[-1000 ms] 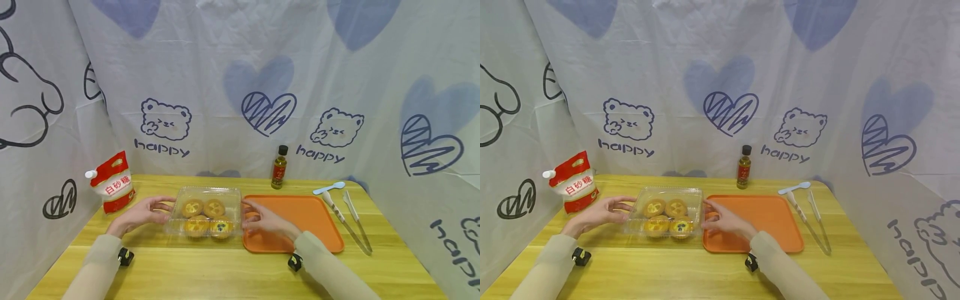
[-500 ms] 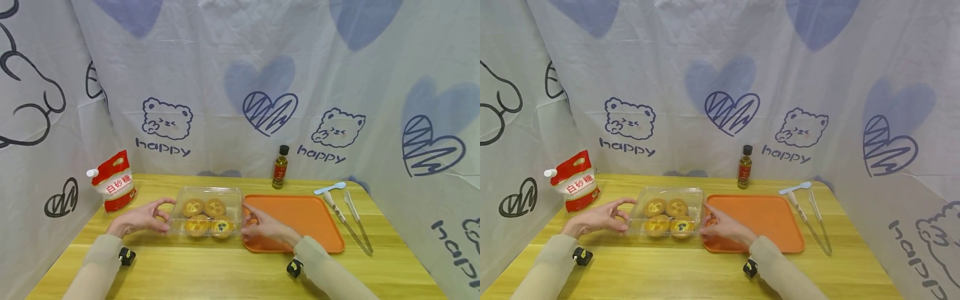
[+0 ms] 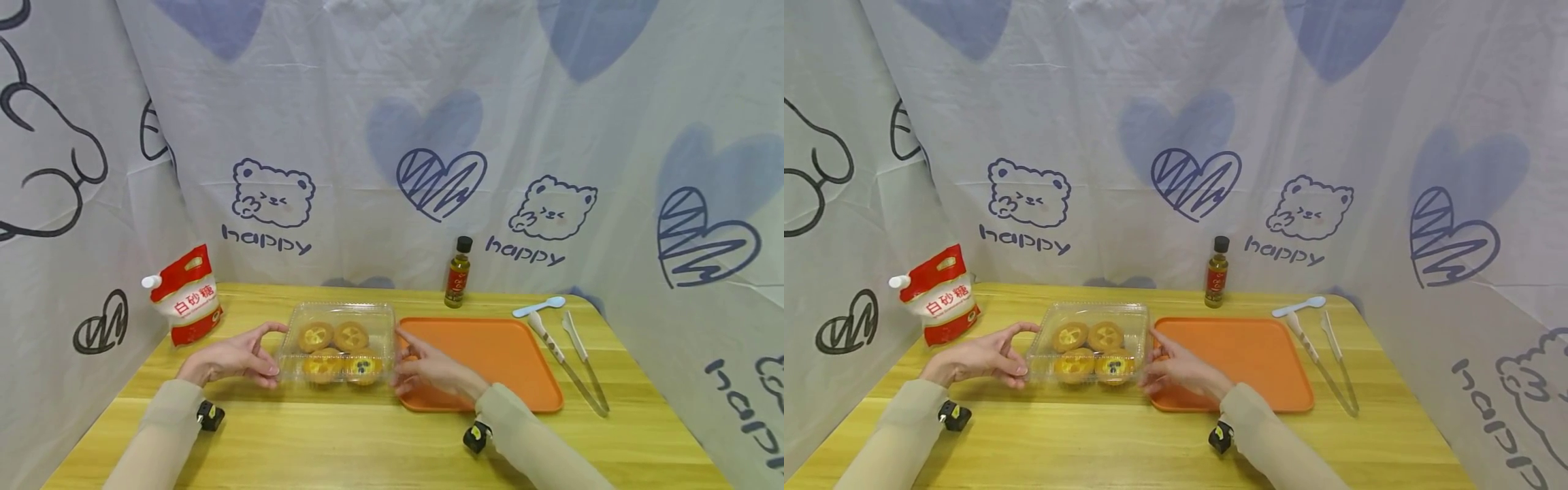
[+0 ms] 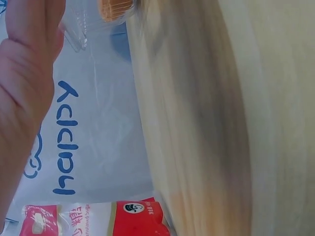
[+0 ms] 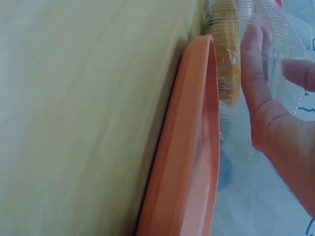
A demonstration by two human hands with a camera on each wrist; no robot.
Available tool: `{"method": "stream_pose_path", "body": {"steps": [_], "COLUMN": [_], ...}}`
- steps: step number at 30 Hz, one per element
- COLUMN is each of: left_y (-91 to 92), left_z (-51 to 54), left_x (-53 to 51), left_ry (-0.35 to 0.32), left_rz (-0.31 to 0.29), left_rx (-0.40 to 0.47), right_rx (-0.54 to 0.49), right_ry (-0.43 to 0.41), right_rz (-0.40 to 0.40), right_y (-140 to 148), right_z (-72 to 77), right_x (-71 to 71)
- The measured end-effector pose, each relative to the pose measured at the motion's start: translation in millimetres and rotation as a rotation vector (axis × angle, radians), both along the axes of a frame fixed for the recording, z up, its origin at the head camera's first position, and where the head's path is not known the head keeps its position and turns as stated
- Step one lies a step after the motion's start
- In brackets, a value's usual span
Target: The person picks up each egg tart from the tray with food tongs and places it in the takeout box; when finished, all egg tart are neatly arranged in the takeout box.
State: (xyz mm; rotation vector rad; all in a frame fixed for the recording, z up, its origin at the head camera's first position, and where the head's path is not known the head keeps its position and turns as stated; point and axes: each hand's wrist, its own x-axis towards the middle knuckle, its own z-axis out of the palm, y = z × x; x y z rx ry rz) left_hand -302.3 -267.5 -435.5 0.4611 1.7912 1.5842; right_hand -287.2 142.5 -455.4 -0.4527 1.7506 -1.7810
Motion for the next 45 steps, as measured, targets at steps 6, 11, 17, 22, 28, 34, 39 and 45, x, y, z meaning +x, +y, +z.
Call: {"method": "stream_pose_path", "body": {"steps": [6,11,17,22,28,34,39,45], "left_y": [-0.7,-1.2,-1.4,-2.1,-1.5,0.5,-1.9,-9.1], "left_z": [-3.3,-5.1,-5.1,-5.0,-5.1,-4.1,-2.4,4.2], "left_x": [-0.5,-1.6,-2.6,-1.9,-3.1,-4.4,-4.0,-4.8], "left_ry": [0.0,0.004,0.016,0.003,0.011,0.008,0.049,0.169], "left_rz": [-0.005,-0.02,-0.031,-0.03,-0.023,0.014,0.03,0.051], "left_rx": [-0.003,0.007,0.009,0.015,0.002,-0.012,-0.065,-0.153], "right_rx": [0.012,0.03,0.013,0.006,0.031,0.042,0.106,0.209], "right_ry": [-0.02,-0.008,-0.015,-0.021,0.009,0.014,0.058,0.19], "right_rz": [-0.003,-0.02,-0.053,-0.071,-0.079,-0.085,-0.097,-0.121], "right_y": [-1.5,-3.5,-4.6,-6.9,-7.6,-4.8,-2.5,2.8], "right_z": [-0.8,0.5,-0.6,-1.8,-0.6,0.4,0.9,2.2], "right_x": [-0.4,0.1,0.8,0.8,0.2,-2.0,-2.2,-2.5]}}
